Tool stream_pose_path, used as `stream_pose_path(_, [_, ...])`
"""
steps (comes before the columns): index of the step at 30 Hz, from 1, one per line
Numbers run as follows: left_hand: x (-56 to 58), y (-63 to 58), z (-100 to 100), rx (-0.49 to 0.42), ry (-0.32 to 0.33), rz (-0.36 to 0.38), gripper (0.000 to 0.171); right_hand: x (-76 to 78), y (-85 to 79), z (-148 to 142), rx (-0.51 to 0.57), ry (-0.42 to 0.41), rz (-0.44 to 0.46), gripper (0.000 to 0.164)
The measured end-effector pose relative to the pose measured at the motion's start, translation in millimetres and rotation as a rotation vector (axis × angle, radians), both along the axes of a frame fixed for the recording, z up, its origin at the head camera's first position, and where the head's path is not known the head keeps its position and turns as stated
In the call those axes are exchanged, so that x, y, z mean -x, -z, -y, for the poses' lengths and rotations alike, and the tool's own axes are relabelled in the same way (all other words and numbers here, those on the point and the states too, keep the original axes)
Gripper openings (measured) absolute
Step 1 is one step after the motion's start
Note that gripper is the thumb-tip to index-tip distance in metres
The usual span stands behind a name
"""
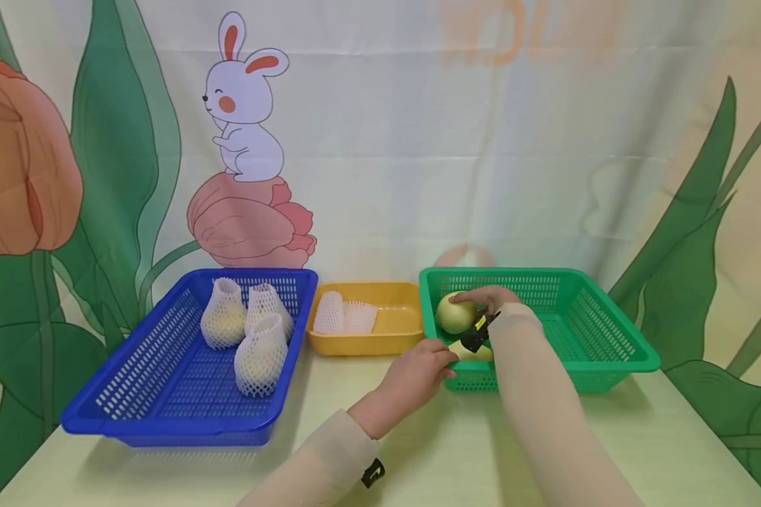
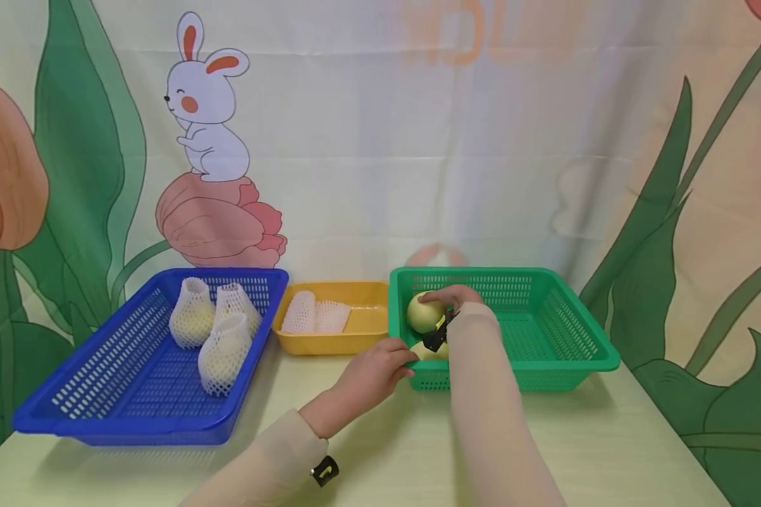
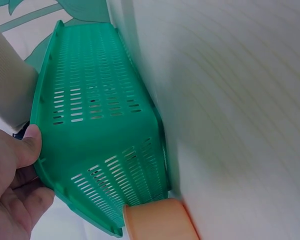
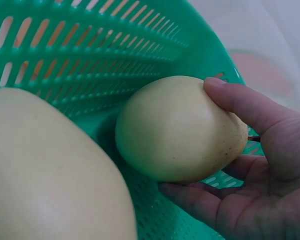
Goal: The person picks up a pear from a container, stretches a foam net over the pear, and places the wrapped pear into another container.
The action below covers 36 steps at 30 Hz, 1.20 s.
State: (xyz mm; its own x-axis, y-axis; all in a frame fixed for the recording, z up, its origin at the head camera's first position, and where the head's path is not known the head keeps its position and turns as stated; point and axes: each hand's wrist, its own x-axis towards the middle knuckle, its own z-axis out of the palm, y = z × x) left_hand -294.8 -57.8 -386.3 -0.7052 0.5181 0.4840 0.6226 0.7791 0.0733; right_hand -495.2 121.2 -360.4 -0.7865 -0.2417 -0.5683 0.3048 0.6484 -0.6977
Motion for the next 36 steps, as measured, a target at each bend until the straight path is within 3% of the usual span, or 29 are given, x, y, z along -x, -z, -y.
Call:
stream_pose_path(12, [0.2, -0.6, -2, 0.022, 0.002, 0.016, 0.018, -2.0, -17.5, -10, 0.033, 0.047, -0.005, 0.088])
stream_pose_path(24, [0.5, -6.2, 1, 0.023, 0.019, 0.075, 0.022, -21.6, -44.6, -25, 0.046, 0.103, -0.062, 0.087])
stream_pose_path(36, [-0.5, -12.9, 4, -0.025, 0.047, 0.184, 0.034, -31.0, -65.7, -38, 0.101, 0.034, -0.186, 0.088])
